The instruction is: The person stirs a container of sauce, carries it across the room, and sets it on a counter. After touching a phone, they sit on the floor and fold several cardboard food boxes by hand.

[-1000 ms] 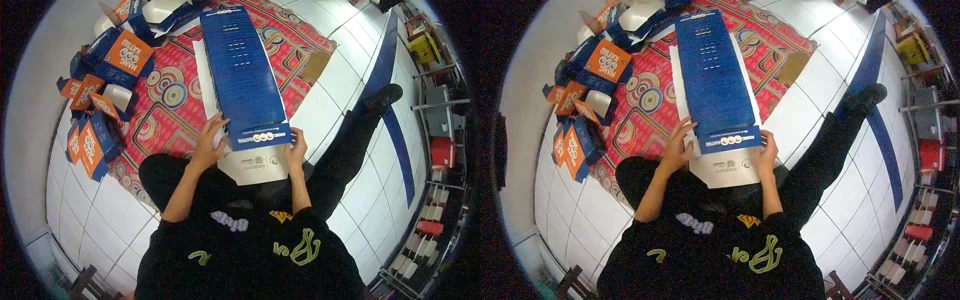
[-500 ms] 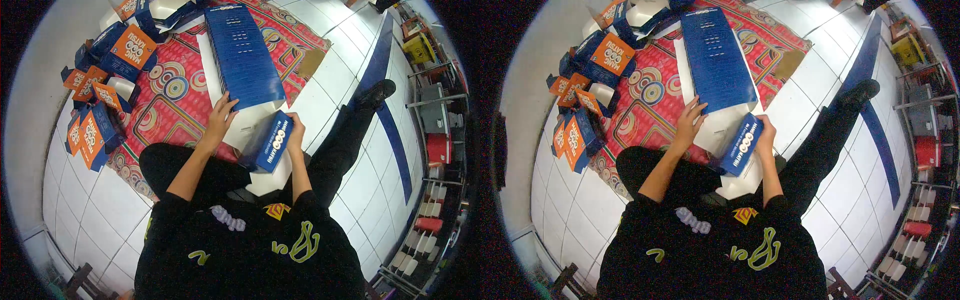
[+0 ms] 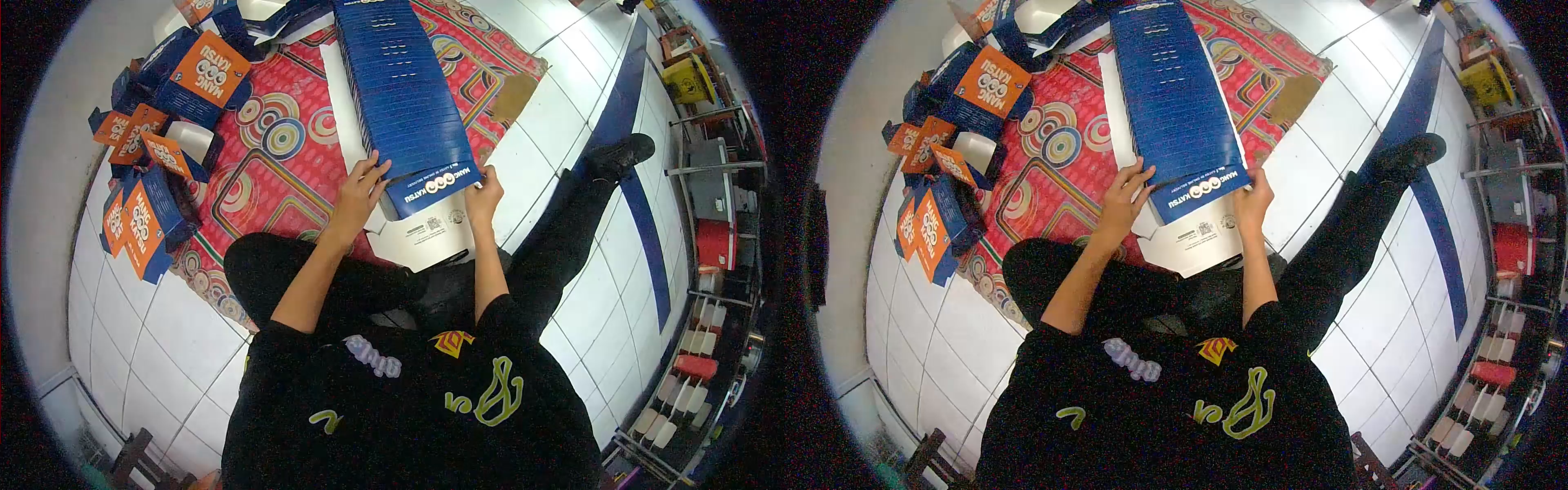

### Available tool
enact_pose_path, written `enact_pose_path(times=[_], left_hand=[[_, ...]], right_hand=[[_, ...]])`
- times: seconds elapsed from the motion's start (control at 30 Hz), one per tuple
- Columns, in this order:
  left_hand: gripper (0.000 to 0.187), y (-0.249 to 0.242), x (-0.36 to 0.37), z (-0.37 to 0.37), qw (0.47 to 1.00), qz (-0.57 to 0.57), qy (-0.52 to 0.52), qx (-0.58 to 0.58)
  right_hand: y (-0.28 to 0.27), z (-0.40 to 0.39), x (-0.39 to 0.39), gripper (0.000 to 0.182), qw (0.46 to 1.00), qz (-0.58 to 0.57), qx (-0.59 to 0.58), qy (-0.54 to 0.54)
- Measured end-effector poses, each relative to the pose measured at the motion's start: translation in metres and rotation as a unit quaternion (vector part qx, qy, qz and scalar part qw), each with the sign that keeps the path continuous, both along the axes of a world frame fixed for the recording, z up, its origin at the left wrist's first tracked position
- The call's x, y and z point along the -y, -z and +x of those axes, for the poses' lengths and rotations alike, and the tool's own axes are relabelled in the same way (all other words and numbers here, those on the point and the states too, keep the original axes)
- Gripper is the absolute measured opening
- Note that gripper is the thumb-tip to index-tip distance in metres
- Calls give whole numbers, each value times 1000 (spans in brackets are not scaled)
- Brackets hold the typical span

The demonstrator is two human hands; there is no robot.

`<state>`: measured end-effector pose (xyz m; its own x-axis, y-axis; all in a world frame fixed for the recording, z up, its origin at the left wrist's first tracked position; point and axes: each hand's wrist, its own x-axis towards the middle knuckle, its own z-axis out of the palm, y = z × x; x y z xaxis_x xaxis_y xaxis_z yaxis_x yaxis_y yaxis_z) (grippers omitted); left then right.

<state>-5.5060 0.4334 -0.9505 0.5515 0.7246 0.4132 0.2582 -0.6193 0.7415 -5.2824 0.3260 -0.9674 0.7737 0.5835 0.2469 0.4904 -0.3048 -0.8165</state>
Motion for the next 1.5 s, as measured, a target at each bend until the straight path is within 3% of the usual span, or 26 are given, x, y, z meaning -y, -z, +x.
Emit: enact_pose_path(times=[0.1, 0.2, 0.3, 0.37, 0.47, 0.5, 0.53, 0.57, 0.6, 0.63, 0.8, 1.17, 1.23, 1.5], left_hand=[[46, -3, 2, 2, 1000, 10, -2, -12], [43, -6, 5, 3, 1000, -1, -13, 6], [36, -8, 5, 2, 1000, -14, -26, 7], [31, -7, 6, 2, 999, 12, -35, -16], [30, -5, 6, 0, 999, 30, -25, -31], [29, -7, 8, -2, 999, 15, -22, -34], [28, -6, 8, -5, 999, 2, -10, -30], [28, 2, 5, -5, 995, 54, 2, -78], [27, -19, 15, -6, 999, -13, 4, -33], [24, -4, 11, -5, 999, 24, -13, -36], [24, -16, 6, 1, 999, -26, -11, -35], [22, -7, 3, -2, 1000, 8, -9, 15], [23, -6, 4, -2, 999, -43, -11, 18], [18, -12, 4, 3, 996, -63, -4, 56]], right_hand=[[-10, -3, -2, 14, 999, 4, -34, 11], [2, 1, -1, 19, 998, -36, 43, 24], [-24, -24, -3, 31, 999, -31, 22, 21], [-40, -47, 6, 43, 974, 25, 195, 115], [-22, -82, 17, 45, 972, 125, 192, -60], [-16, -92, 12, 35, 946, 166, 185, -210], [-29, -96, 9, 57, 924, 61, 290, -242], [0, -122, -2, 45, 968, 154, -78, -181], [-17, -111, 0, 38, 931, 5, 286, -228], [-17, -110, -2, 42, 927, 33, 319, -194], [-21, -107, -4, 37, 922, 21, 318, -218], [-21, -132, -10, 37, 935, -37, 320, -145], [-23, -135, -12, 35, 936, -58, 324, -123], [-31, -132, -16, 26, 913, -89, 384, -107]])
